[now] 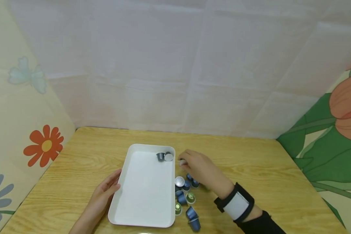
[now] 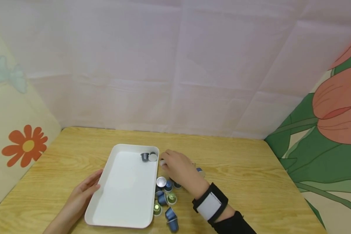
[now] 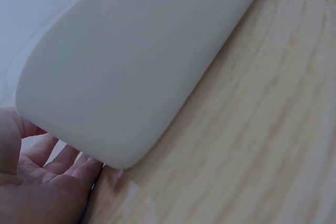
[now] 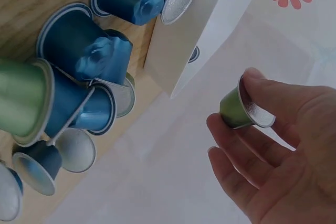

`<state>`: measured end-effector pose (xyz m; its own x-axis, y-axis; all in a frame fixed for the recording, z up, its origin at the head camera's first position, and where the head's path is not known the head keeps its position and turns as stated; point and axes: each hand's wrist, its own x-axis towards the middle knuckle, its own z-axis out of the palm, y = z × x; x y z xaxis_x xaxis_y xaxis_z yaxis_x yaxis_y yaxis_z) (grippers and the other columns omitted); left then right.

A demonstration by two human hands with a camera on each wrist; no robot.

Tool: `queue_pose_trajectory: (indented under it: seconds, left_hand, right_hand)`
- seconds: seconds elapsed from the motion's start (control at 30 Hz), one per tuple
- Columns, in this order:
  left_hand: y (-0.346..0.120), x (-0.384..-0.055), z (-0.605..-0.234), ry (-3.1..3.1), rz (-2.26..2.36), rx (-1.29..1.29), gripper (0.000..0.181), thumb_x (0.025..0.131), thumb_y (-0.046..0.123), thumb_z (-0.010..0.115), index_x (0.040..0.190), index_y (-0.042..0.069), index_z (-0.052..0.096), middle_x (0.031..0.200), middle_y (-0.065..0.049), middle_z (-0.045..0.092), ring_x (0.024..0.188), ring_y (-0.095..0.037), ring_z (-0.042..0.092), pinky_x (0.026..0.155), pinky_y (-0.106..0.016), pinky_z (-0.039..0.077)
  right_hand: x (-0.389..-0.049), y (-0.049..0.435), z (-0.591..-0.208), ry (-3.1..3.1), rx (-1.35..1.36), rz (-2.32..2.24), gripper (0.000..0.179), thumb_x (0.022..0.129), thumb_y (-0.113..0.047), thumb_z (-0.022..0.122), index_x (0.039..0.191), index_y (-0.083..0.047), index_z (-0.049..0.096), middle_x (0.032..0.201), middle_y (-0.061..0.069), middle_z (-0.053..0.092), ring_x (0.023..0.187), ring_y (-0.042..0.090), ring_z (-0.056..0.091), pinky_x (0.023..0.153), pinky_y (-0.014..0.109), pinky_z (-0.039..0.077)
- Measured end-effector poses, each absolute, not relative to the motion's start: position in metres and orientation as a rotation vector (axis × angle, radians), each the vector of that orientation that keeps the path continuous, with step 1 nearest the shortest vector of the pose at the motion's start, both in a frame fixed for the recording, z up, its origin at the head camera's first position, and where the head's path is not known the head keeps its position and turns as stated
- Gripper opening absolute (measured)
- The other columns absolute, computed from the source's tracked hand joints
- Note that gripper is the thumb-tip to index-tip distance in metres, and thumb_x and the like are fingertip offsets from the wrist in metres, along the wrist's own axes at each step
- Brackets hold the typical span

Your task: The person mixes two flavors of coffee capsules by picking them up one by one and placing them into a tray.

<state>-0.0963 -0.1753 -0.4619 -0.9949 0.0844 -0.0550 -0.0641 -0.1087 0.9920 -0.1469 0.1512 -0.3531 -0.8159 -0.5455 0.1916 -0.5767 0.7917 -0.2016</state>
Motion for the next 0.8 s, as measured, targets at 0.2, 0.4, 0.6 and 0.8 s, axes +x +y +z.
queue_pose_trajectory:
  seconds: [0.2, 0.4, 0.6, 0.8]
  left_hand:
    - [-0.176, -0.097, -0.462, 2.031, 2.258, 0.029, 0.056, 0.098, 0.005, 0.055, 0.149, -0.007, 0.033, 0.154, -0.022, 0.033, 0.117, 0.010, 0.049, 0.096, -0.013, 0.042]
    - [-0.176, -0.096, -0.464, 2.019, 2.289, 0.043, 0.056, 0.098, 0.002, 0.054, 0.148, -0.010, 0.033, 0.153, -0.024, 0.034, 0.117, 0.010, 0.050, 0.095, -0.013, 0.043]
    - [-0.175, -0.096, -0.463, 2.034, 2.262, 0.023, 0.057, 0.098, 0.005, 0.055, 0.149, -0.008, 0.033, 0.154, -0.022, 0.034, 0.115, 0.011, 0.049, 0.095, -0.013, 0.042]
    - [-0.176, -0.097, -0.462, 2.041, 2.247, 0.015, 0.057, 0.098, 0.005, 0.055, 0.149, -0.007, 0.033, 0.155, -0.021, 0.033, 0.115, 0.012, 0.049, 0.095, -0.013, 0.042]
  right_hand:
    - [-0.159, 0.138, -0.349, -2.893, 0.955, 0.398, 0.024, 0.090, -0.010, 0.073, 0.114, -0.006, 0.068, 0.107, 0.004, 0.066, 0.095, 0.017, 0.065, 0.080, 0.030, 0.055]
    - [-0.170, 0.124, -0.348, -2.939, 1.003, 0.401, 0.027, 0.090, -0.009, 0.073, 0.116, -0.006, 0.068, 0.110, 0.005, 0.066, 0.099, 0.018, 0.065, 0.082, 0.029, 0.055]
    - [-0.181, 0.113, -0.351, -2.966, 1.024, 0.310, 0.027, 0.090, -0.007, 0.073, 0.116, -0.006, 0.068, 0.108, 0.004, 0.064, 0.097, 0.016, 0.063, 0.081, 0.027, 0.054]
    - [-0.190, 0.100, -0.355, -2.994, 1.090, 0.247, 0.027, 0.089, -0.006, 0.073, 0.116, -0.006, 0.068, 0.102, 0.003, 0.062, 0.091, 0.016, 0.063, 0.077, 0.025, 0.054]
